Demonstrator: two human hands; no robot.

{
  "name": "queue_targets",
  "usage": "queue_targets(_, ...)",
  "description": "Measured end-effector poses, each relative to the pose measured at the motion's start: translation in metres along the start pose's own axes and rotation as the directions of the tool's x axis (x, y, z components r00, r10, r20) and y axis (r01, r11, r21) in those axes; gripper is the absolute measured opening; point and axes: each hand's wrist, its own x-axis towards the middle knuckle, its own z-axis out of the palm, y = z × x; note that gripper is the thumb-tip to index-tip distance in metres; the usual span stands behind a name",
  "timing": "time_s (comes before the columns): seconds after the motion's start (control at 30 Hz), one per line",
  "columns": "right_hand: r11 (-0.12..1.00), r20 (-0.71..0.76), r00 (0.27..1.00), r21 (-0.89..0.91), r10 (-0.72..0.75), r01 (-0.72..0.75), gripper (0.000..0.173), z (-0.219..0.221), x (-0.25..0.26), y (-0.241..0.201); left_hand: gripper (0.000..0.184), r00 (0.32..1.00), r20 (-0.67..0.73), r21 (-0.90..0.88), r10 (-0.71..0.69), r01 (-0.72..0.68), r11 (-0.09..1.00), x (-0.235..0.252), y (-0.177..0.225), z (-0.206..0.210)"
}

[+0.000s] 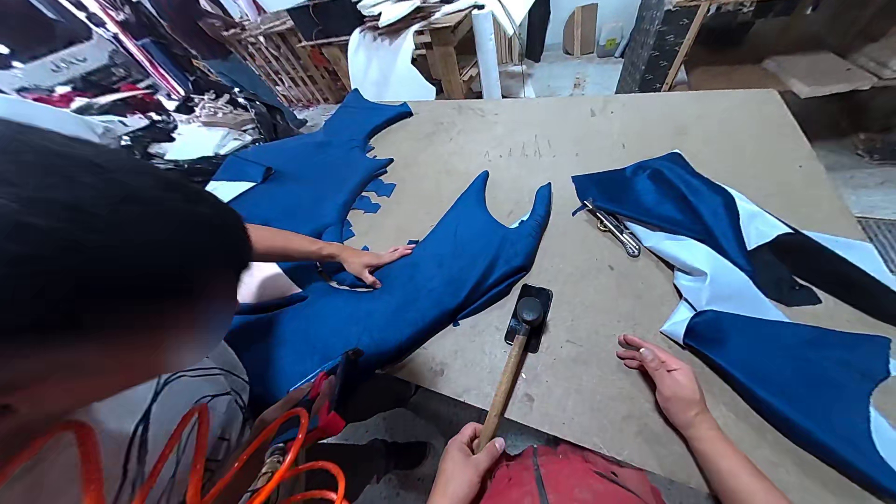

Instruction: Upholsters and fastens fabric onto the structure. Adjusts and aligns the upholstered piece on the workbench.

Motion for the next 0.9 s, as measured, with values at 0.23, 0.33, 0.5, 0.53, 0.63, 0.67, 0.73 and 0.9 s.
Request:
queue_targets(0.23, 1.000, 0.011, 1.000, -0.019, -0.024, 0.024, 0.050, -0.001, -0.001, 0.004, 0.035, 0.998, 0.053, -0.141, 0.034, -0.026, 0.990, 0.000, 0.005, 0.005)
queue_targets(0.33, 0.999, 0.008, 0.999, -0.022, -0.034, 0.034, 0.049, -0.001, 0.000, 0.006, 0.041, 0.999, 0.032, -0.009, 0.012, -0.012, 1.000, 0.014, 0.020, 0.008)
queue_targets(0.5, 1.000, -0.024, 1.000, -0.020, -0.018, 0.018, 0.043, 0.005, -0.002, 0.004, 0.028, 0.979, -0.119, 0.006, 0.162, -0.163, 0.987, 0.007, 0.041, 0.019)
queue_targets(0.53, 1.000, -0.025, 1.000, -0.015, -0.013, 0.012, 0.042, 0.004, -0.002, 0.004, 0.027, 0.957, -0.141, -0.063, 0.255, -0.266, 0.962, 0.001, 0.041, 0.023)
queue_targets(0.63, 1.000, -0.021, 1.000, -0.004, -0.016, 0.016, 0.041, 0.004, -0.001, 0.004, 0.026, 0.846, -0.234, -0.246, 0.478, -0.528, 0.813, -0.018, 0.053, 0.024)
queue_targets(0.67, 1.000, -0.022, 1.000, -0.003, -0.020, 0.020, 0.041, 0.004, -0.002, 0.003, 0.028, 0.815, -0.259, -0.260, 0.519, -0.576, 0.775, -0.022, 0.059, 0.020)
queue_targets(0.73, 1.000, -0.025, 0.999, 0.001, -0.022, 0.022, 0.042, 0.003, -0.003, 0.004, 0.029, 0.778, -0.283, -0.250, 0.562, -0.625, 0.740, -0.026, 0.070, 0.013)
queue_targets(0.9, 1.000, -0.020, 1.000, 0.012, -0.014, 0.015, 0.044, 0.005, -0.001, 0.005, 0.026, 0.757, -0.283, -0.199, 0.589, -0.647, 0.736, -0.026, 0.070, 0.006)
